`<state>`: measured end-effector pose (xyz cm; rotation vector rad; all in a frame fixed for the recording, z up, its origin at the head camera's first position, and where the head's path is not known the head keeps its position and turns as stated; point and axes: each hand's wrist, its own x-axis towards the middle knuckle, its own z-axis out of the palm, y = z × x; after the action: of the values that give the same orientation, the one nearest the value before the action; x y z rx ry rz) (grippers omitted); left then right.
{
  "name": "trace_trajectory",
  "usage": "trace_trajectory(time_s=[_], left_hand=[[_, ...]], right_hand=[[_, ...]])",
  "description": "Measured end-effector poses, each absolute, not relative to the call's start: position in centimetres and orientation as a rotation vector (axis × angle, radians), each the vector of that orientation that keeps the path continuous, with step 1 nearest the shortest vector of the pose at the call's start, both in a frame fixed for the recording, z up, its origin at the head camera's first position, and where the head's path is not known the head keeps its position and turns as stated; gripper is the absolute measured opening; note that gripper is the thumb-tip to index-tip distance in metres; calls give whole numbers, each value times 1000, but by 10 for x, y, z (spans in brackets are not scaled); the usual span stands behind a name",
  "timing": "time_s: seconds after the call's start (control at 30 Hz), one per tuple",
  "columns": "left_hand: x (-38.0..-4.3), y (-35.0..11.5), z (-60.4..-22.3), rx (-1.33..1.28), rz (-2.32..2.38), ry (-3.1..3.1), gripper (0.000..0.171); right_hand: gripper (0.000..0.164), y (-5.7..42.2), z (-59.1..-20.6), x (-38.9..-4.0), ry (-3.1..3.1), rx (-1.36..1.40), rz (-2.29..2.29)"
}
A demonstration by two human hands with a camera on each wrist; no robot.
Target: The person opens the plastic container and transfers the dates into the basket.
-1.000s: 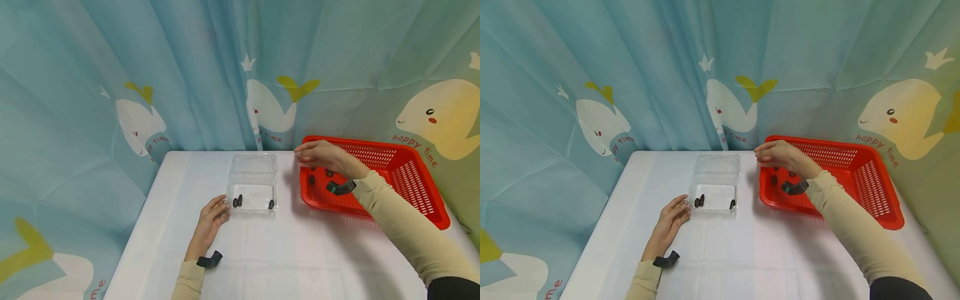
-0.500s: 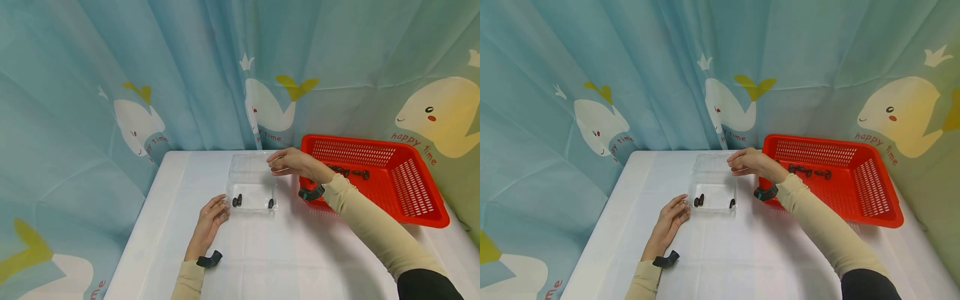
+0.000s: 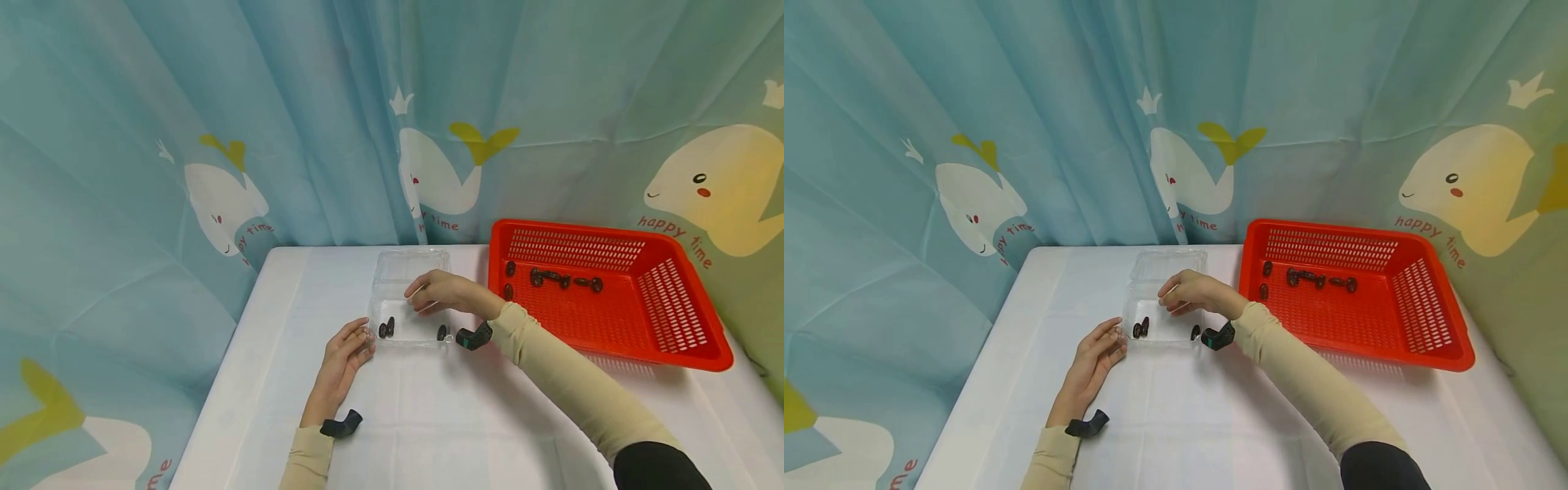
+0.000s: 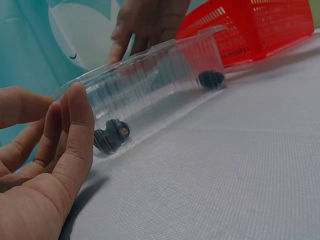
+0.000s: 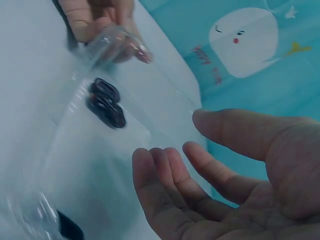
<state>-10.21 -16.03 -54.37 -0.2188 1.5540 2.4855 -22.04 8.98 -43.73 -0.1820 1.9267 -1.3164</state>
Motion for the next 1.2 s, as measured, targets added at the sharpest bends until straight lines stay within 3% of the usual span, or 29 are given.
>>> trace_trajectory(time_s=[0.53, 1.2], left_hand=[[-103, -160, -543, -212, 2478, 1558, 45], [-104, -160, -544, -236, 2481, 1551, 44]], right_hand=[[37, 38, -479, -203, 2185, -268, -1284], [18, 14, -488, -184, 2555, -491, -1123]])
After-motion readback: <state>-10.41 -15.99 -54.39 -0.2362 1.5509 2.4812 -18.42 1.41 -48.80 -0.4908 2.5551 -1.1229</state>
